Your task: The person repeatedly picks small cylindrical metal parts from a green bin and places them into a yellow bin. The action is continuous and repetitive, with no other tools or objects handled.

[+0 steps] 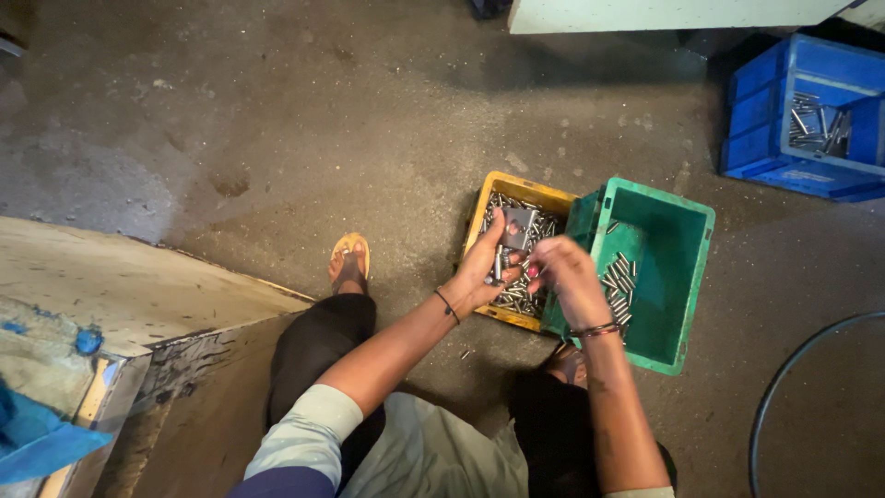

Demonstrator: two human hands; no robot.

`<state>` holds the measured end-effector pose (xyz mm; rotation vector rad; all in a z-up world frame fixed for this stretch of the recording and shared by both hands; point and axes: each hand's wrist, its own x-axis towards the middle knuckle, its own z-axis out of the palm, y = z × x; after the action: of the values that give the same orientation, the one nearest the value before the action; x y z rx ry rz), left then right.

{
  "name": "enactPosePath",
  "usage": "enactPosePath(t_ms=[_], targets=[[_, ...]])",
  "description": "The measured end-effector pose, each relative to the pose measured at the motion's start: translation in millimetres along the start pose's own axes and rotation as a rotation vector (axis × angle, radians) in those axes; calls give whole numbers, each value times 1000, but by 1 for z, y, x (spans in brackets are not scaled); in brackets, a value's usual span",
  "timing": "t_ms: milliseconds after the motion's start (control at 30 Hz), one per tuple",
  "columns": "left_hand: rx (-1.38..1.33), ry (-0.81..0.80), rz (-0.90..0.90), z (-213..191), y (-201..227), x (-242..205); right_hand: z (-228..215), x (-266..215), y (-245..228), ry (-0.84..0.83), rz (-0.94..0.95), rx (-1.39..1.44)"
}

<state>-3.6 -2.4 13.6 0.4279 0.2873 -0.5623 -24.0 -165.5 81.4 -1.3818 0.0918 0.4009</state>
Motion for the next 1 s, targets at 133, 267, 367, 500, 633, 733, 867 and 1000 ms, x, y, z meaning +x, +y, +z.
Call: enactPosePath(t_ms=[133,267,367,500,633,733,867,1000], targets=[[-9,101,-10,-18,-8,11,22,-7,2,-27,-126,-654],[-41,119,50,-43,-13,29,39,-13,-2,-23,-475,-881],[-49,172,-38,-65,-20,41,44,-15,-2,-40,-594,-906],[-32,159,-29,-87,-31,52,49,-18,3,-5,-709,-947],[-77,4,-16,-84,-38,64,33,-19,5,-11,-409,-789],[-161,285,-89,-59,-35,65,18,-9,5,84,-267,-606],[-34,161,-94,-14,-29,41,-8,3,-4,183,-83,43],[-22,142,-124,16,-31,23,-24,11,-1,204,-119,111]])
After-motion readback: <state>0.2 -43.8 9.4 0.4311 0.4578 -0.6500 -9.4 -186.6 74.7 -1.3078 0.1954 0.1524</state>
